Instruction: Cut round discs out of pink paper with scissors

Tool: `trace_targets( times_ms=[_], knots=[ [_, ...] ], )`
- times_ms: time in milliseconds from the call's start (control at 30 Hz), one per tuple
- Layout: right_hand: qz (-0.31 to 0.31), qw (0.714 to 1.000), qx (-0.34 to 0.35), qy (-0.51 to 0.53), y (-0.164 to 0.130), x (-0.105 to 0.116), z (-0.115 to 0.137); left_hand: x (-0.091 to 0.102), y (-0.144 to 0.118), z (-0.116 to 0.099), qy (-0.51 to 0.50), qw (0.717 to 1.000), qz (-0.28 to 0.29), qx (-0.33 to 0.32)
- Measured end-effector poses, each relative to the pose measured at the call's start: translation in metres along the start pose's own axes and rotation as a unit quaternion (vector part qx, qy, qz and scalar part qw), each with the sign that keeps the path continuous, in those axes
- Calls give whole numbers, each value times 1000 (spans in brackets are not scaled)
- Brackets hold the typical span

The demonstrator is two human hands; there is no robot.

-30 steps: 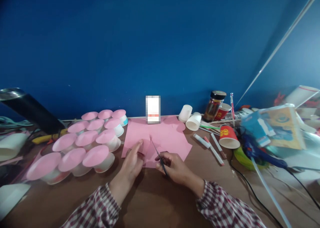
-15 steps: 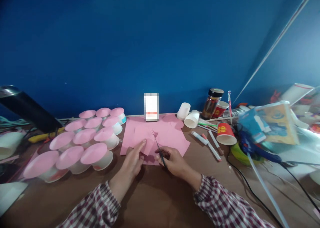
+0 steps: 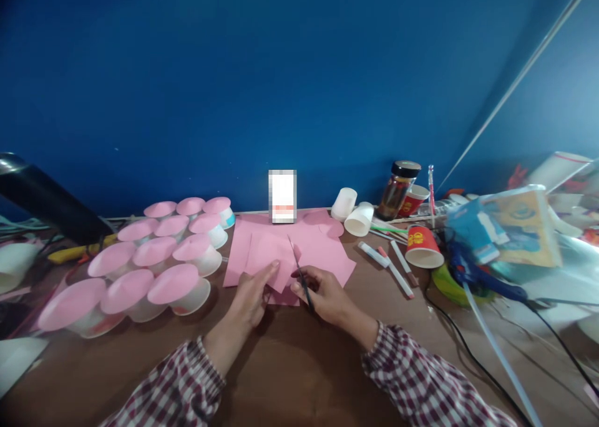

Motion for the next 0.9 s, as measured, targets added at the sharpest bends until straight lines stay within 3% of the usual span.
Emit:
trace_targets(
  times_ms=[567,900],
  knots=[
    [-2,1000,18,0,1,2,4,-10,0,-4,-2,998,58,-23],
    [-9,1000,12,-3,0,3,3,-7,2,-3,14,999,45,-24]
  ],
)
Point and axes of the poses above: each hand's wrist, its own y-axis towards the middle knuckle, its own x-axis out of the back of the hand, z = x × y, the point moved 9 cm from there along y, towards the middle knuckle, and after that the axes turned 4 degrees about x, right-handed, at the moved point
